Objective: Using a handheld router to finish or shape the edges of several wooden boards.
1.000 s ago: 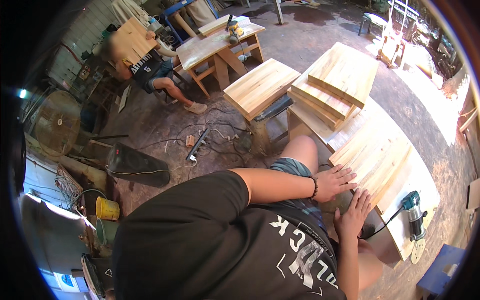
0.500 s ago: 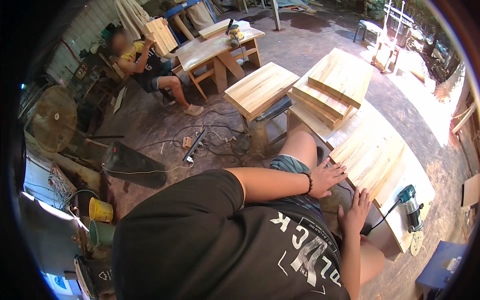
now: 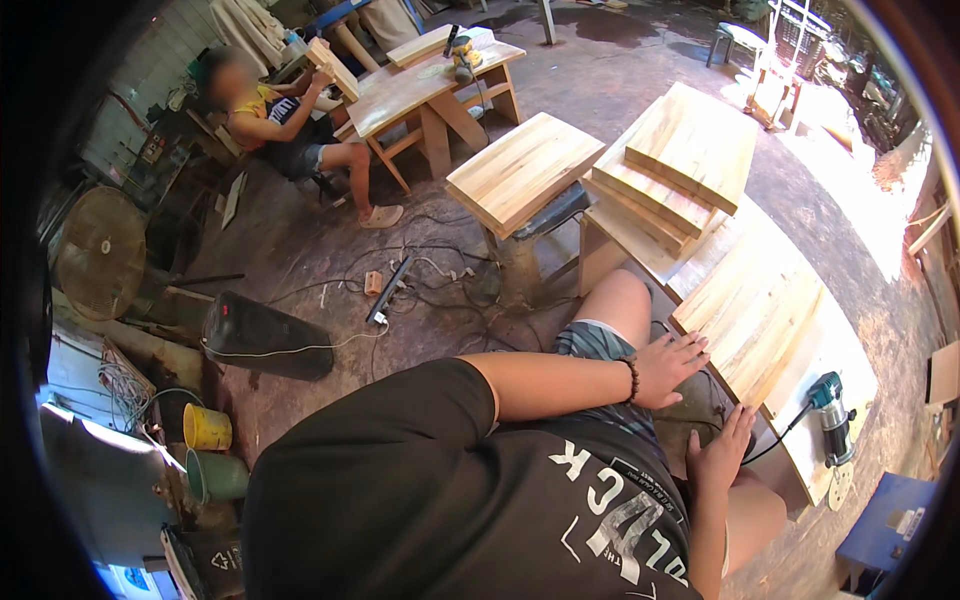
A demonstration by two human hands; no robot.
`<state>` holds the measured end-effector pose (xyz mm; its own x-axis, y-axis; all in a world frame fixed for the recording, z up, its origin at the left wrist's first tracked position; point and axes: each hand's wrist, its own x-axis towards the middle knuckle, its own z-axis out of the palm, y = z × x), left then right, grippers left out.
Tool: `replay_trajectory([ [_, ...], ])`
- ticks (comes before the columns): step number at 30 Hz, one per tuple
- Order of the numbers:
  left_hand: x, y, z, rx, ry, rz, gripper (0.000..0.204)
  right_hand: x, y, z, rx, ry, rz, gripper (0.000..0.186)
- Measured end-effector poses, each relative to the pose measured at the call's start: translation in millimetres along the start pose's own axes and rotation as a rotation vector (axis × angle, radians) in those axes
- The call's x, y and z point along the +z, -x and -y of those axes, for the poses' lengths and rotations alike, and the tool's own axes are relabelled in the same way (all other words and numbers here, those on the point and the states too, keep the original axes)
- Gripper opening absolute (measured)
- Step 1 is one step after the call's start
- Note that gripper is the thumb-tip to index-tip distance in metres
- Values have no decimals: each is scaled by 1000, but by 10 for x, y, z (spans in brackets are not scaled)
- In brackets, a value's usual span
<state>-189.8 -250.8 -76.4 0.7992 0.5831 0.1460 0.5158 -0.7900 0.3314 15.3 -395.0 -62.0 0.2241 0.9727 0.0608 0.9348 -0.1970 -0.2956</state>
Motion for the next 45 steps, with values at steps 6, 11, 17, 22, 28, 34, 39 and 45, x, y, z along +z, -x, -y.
replay_trajectory([
  [6,-3,-22,28,23,5,-8,91,-138,-95,114,15,121,2,84],
  [11,-11,-41,25,39,-1,-55,88,-263,-208,46,11,25,-64,71],
  [17,-105,-54,-88,9,-44,-93,87,-238,-285,-148,-38,-101,-127,62],
  [22,-107,-220,-121,-33,18,-158,76,-225,-394,-249,-55,-190,-174,56],
  [28,-162,-970,293,-6,-125,-29,79,-251,-459,-194,-49,-345,-208,45],
  [34,-214,-1875,369,-97,-279,282,98,-383,-595,-517,65,-373,-101,52],
  [39,-152,-1976,370,-131,-303,208,100,-1034,-1174,-1608,253,42,-201,60],
  [45,-134,-1991,373,-139,-282,181,97,-1302,-1633,-2483,364,334,46,70],
])
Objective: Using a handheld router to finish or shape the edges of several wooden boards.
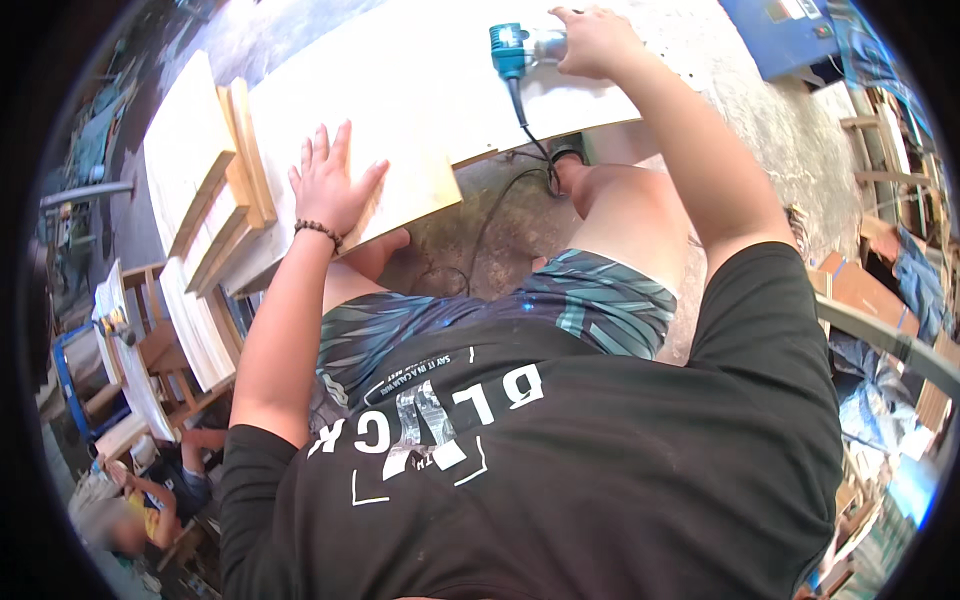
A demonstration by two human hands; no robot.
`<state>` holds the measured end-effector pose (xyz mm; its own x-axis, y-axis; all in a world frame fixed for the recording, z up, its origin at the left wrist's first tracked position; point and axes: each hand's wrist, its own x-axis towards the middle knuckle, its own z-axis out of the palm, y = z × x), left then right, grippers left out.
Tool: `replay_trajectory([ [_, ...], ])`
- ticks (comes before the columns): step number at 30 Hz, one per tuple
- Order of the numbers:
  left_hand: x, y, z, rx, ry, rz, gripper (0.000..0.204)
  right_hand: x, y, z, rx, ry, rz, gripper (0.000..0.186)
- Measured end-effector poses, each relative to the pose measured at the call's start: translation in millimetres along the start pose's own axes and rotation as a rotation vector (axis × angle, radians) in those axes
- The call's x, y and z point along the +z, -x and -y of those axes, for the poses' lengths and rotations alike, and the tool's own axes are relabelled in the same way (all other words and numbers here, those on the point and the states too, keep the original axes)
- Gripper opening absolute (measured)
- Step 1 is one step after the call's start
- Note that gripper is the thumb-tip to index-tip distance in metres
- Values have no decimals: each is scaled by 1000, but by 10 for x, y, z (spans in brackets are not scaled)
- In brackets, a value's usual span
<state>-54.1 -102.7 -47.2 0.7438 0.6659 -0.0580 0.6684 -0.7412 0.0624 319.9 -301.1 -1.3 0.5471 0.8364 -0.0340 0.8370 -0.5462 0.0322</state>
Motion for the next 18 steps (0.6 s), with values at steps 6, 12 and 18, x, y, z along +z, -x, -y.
replay_trajectory([
  [6,23,9,20,12,11,-68,94,164,-388,78,44,102,255,89],
  [12,-22,3,-6,-1,7,-40,91,384,-371,129,-56,83,-52,82],
  [18,-51,3,-24,1,17,-45,89,238,-434,170,-137,41,117,81],
])
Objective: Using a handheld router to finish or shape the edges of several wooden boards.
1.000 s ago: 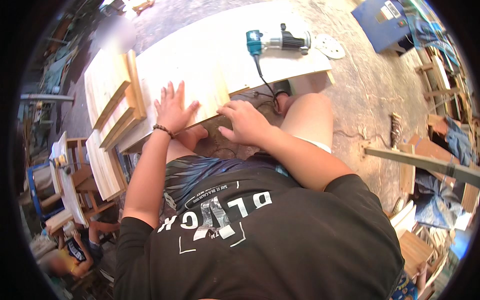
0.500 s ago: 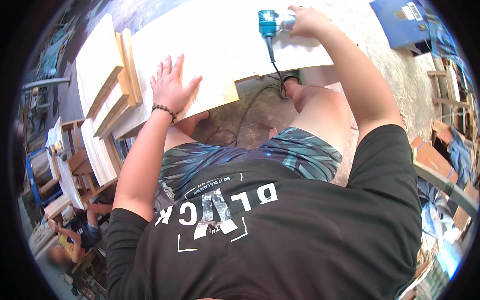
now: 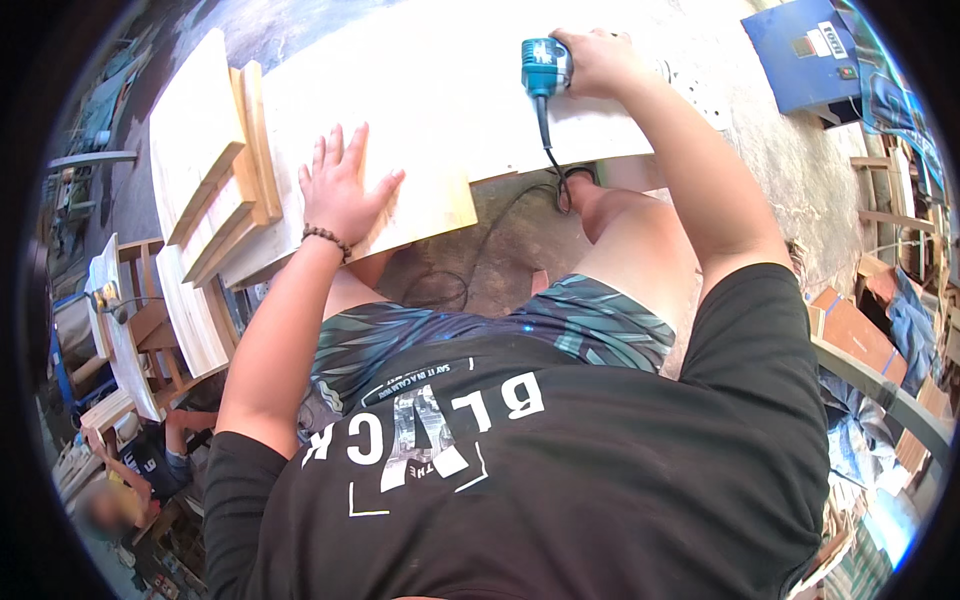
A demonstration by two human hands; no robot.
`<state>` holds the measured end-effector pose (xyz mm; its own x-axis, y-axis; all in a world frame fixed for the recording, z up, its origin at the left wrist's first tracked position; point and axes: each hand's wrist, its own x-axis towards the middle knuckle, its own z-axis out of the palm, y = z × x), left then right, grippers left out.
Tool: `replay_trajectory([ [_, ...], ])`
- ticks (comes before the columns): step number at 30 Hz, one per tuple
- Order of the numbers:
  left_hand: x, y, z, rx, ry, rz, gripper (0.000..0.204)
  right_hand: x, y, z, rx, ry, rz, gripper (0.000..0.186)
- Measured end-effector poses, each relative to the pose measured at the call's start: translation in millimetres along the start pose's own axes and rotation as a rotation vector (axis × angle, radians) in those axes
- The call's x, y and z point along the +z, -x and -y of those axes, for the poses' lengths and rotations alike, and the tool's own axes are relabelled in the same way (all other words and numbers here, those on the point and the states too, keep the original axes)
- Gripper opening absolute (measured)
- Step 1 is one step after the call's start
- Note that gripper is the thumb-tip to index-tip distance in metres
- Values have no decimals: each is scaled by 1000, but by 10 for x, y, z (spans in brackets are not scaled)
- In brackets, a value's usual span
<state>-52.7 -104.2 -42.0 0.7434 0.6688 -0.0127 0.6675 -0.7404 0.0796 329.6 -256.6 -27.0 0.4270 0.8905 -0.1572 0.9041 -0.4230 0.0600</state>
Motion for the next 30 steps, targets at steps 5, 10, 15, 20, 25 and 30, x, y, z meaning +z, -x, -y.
replay_trajectory([
  [5,19,8,23,7,-2,-19,88,-106,-52,35,-41,-93,43,82],
  [10,-5,2,32,4,25,-41,88,-285,-17,66,-21,-144,81,81],
  [15,35,13,51,-2,32,-51,89,-507,378,79,86,-481,-258,78],
  [20,114,-21,56,-8,227,5,76,-643,892,-77,232,-625,-398,67],
  [25,-43,77,219,43,306,-77,72,-484,1258,91,-321,-1005,-759,67],
  [30,-31,605,173,56,212,16,86,-221,1630,446,-221,-1573,-619,79],
])
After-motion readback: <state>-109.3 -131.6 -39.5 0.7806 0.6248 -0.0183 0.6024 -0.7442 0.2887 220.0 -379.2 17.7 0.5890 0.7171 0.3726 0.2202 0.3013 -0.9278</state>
